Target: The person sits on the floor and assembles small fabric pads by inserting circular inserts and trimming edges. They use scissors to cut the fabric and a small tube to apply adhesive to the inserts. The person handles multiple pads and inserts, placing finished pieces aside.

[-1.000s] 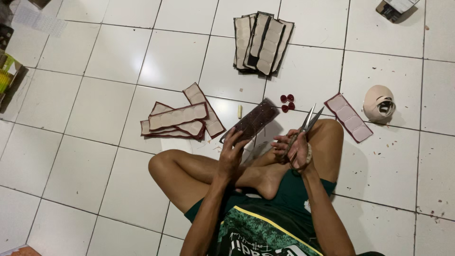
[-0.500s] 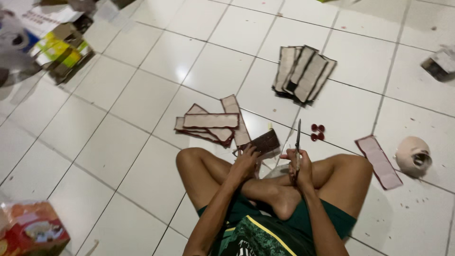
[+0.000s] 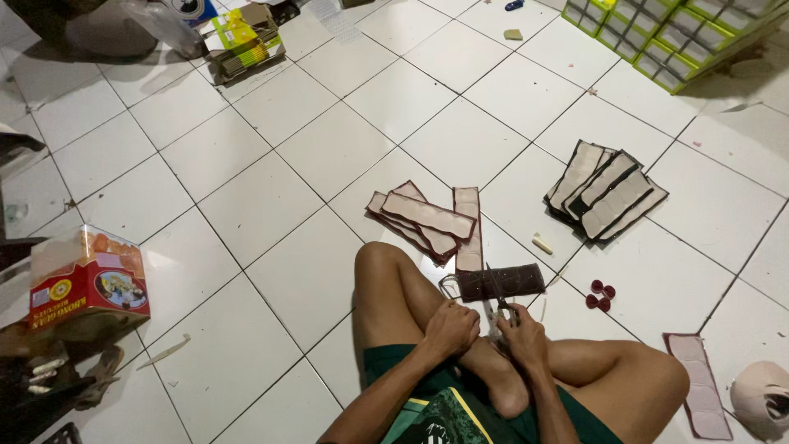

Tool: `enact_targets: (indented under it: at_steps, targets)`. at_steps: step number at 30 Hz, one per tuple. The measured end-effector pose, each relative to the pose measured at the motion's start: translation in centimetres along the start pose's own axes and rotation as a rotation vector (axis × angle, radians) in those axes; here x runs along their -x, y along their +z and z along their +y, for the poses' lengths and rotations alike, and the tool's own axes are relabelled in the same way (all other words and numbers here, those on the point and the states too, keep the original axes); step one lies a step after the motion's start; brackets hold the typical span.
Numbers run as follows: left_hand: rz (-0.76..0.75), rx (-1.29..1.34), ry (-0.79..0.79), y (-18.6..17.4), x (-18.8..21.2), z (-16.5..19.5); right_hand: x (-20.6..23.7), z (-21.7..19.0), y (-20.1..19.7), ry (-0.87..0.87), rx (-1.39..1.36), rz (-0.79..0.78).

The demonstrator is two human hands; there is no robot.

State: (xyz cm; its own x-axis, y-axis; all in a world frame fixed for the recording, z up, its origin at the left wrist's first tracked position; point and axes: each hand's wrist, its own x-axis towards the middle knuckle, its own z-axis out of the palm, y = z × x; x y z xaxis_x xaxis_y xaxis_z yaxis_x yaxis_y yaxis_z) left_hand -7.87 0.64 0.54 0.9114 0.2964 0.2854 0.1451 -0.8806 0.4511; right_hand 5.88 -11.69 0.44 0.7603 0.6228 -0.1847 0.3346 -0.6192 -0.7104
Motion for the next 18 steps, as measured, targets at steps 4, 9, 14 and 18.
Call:
enact_targets:
  at_steps: [4, 9, 14, 18]
  targets:
    - [0.077, 0.037, 0.020, 0.1, 0.8, 0.2, 0.3, -0.6, 0.0, 0.039, 0.028, 0.000]
    - [0.111, 0.090, 0.024, 0.6, 0.7, 0.0, 0.6, -0.6, 0.8, -0.020, 0.089, 0.029]
    - [0.056, 0.101, -0.005, 1.1, 0.9, -0.2, 0.5, -0.6, 1.2, -0.001, 0.176, 0.024]
    - [0.149, 0.161, 0.016, 0.9, 1.2, -0.2, 0.6, -0.9, 1.5, 0.009, 0.248, -0.005]
